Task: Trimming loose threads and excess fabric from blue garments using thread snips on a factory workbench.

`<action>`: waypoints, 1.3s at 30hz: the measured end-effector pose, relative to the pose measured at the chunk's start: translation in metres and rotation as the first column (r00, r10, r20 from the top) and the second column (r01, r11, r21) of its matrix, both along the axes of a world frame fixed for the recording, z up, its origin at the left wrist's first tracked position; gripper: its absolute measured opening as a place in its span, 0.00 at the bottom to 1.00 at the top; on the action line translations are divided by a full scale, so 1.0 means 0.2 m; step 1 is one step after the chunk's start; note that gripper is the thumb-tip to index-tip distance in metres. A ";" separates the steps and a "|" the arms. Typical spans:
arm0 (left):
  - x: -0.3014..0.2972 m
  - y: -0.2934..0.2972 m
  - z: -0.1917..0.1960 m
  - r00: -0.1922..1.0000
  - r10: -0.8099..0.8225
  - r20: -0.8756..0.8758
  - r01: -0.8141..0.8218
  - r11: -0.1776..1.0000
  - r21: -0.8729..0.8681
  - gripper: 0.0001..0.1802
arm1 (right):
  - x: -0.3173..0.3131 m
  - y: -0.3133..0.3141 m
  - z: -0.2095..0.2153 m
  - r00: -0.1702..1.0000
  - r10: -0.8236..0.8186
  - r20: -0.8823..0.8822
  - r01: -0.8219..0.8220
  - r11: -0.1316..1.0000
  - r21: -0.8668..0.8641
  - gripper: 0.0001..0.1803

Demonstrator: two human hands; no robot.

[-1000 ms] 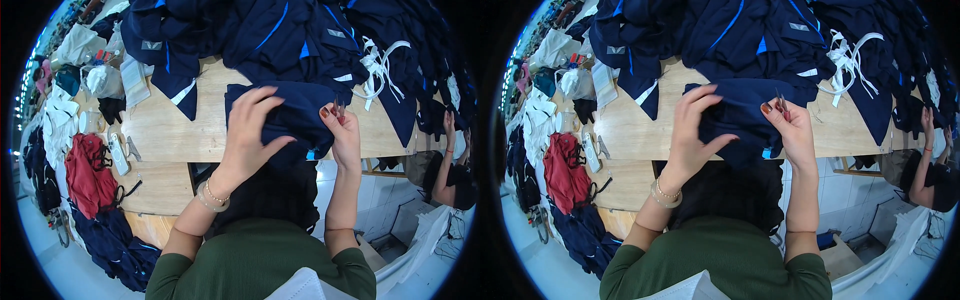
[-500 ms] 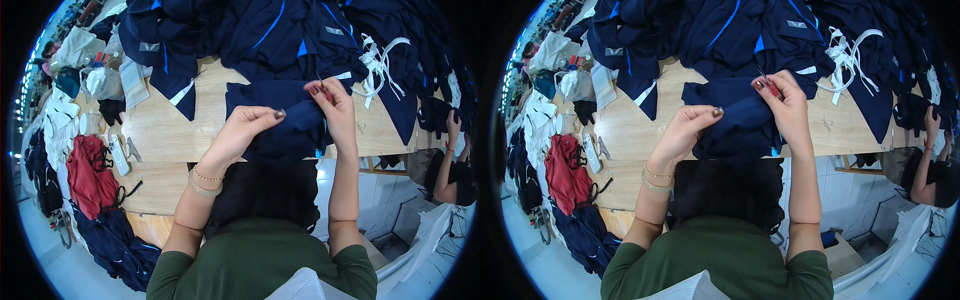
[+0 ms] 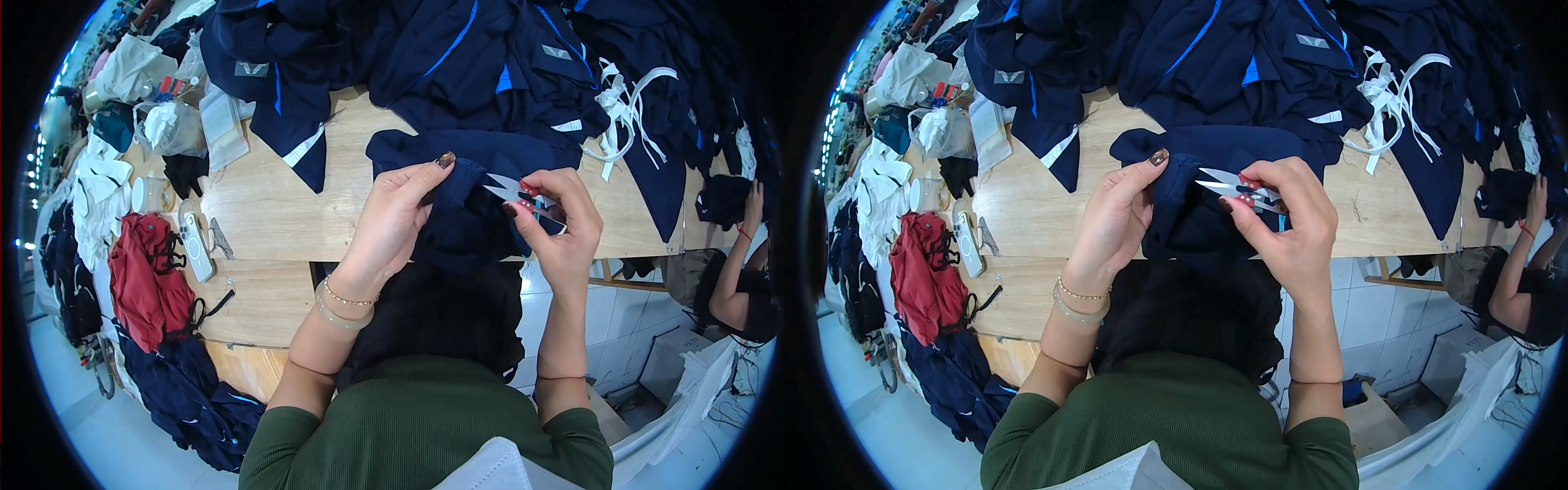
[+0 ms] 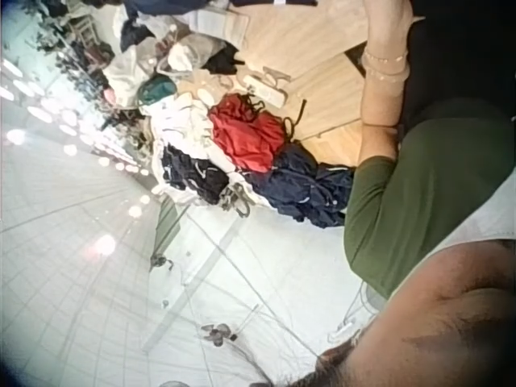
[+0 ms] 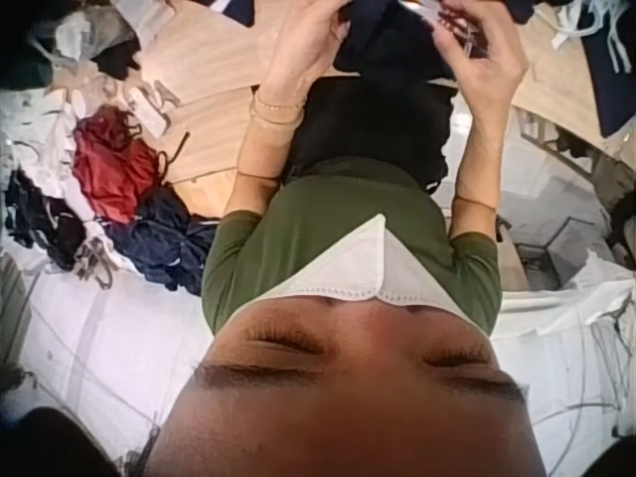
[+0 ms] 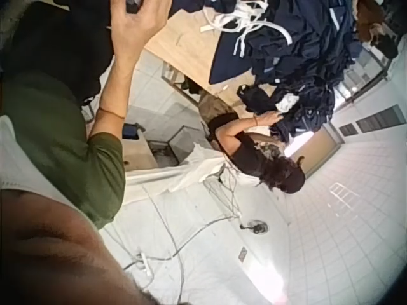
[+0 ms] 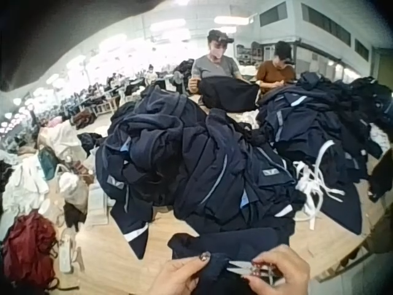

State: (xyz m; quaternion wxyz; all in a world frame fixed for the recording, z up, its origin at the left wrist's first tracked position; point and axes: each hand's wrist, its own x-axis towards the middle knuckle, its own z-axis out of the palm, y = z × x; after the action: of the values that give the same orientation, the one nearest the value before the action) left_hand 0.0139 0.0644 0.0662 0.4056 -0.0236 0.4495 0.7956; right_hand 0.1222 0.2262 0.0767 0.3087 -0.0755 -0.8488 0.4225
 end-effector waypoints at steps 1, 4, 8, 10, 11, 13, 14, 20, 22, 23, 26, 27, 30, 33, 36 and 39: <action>0.00 0.00 0.00 1.000 -0.011 -0.007 0.011 1.000 0.010 0.10 | -0.01 -0.01 -0.01 0.999 0.026 -0.028 -0.025 0.999 0.035 0.14; 0.00 -0.01 -0.01 0.999 -0.020 -0.026 0.020 1.000 -0.003 0.10 | -0.03 -0.03 0.00 0.999 0.020 -0.046 -0.018 0.999 0.035 0.14; 0.00 -0.03 -0.03 1.000 -0.025 0.011 0.025 0.999 0.027 0.09 | -0.04 -0.05 0.02 1.000 0.011 -0.025 -0.010 0.999 0.047 0.14; 0.01 -0.01 -0.02 1.000 0.000 -0.027 0.000 1.000 -0.017 0.11 | -0.06 -0.06 0.02 0.999 0.020 -0.042 -0.017 0.998 0.064 0.14; 0.02 -0.01 -0.02 1.000 0.000 -0.027 0.000 1.000 -0.017 0.11 | -0.06 -0.06 0.02 0.998 0.028 -0.060 -0.023 0.996 0.081 0.14; 0.02 -0.01 -0.02 1.000 0.008 -0.015 -0.009 0.999 -0.035 0.11 | -0.05 -0.05 0.01 0.998 0.035 -0.052 -0.031 0.996 0.084 0.14; 0.02 -0.01 -0.02 1.000 0.009 -0.015 -0.009 0.999 -0.035 0.11 | -0.05 -0.04 0.00 0.998 0.043 -0.044 -0.039 0.995 0.087 0.13; 0.02 0.00 -0.01 0.968 0.028 -0.249 -0.042 0.998 -0.053 0.12 | -0.04 0.00 0.04 0.998 0.044 0.055 -0.045 0.999 0.026 0.13; 0.01 -0.02 -0.02 0.954 -0.025 -0.298 0.005 0.998 -0.067 0.11 | -0.05 -0.01 0.06 0.997 0.054 0.049 -0.055 0.998 0.020 0.13; 0.01 -0.02 -0.03 0.954 -0.024 -0.297 0.004 0.998 -0.068 0.11 | -0.06 -0.01 0.06 0.997 0.066 0.041 -0.067 0.998 0.014 0.12; 0.02 -0.02 -0.03 0.953 -0.040 -0.299 0.018 0.997 -0.077 0.12 | -0.07 -0.02 0.06 0.995 0.092 0.031 -0.095 0.991 0.092 0.12; 0.02 -0.01 -0.03 0.956 -0.029 -0.292 0.007 0.997 -0.077 0.12 | -0.07 -0.02 0.06 0.995 0.093 0.031 -0.096 0.991 0.091 0.12; 0.02 -0.01 -0.03 0.959 -0.017 -0.284 -0.005 0.997 -0.077 0.13 | -0.06 -0.01 0.06 0.994 0.083 0.065 -0.090 0.989 0.120 0.12; 0.02 -0.02 -0.02 0.970 0.012 -0.245 -0.028 0.998 -0.061 0.11 | -0.05 0.01 0.00 0.996 -0.015 -0.088 0.005 0.994 -0.114 0.11; -0.02 -0.05 -0.03 0.982 0.054 -0.179 -0.055 0.998 -0.005 0.10 | 0.00 0.12 -0.07 0.983 -0.167 -0.082 0.140 0.954 -0.266 0.11; -0.11 -0.13 -0.07 0.982 0.073 -0.172 -0.061 0.995 0.072 0.11 | 0.09 0.19 -0.13 0.986 -0.162 -0.045 0.124 0.882 -0.455 0.12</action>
State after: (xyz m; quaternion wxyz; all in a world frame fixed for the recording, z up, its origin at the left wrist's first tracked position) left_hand -0.0089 0.0385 0.0530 0.3382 0.0445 0.4554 0.8224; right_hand 0.1397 0.2646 0.0516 0.3475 -0.1899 -0.7065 0.5865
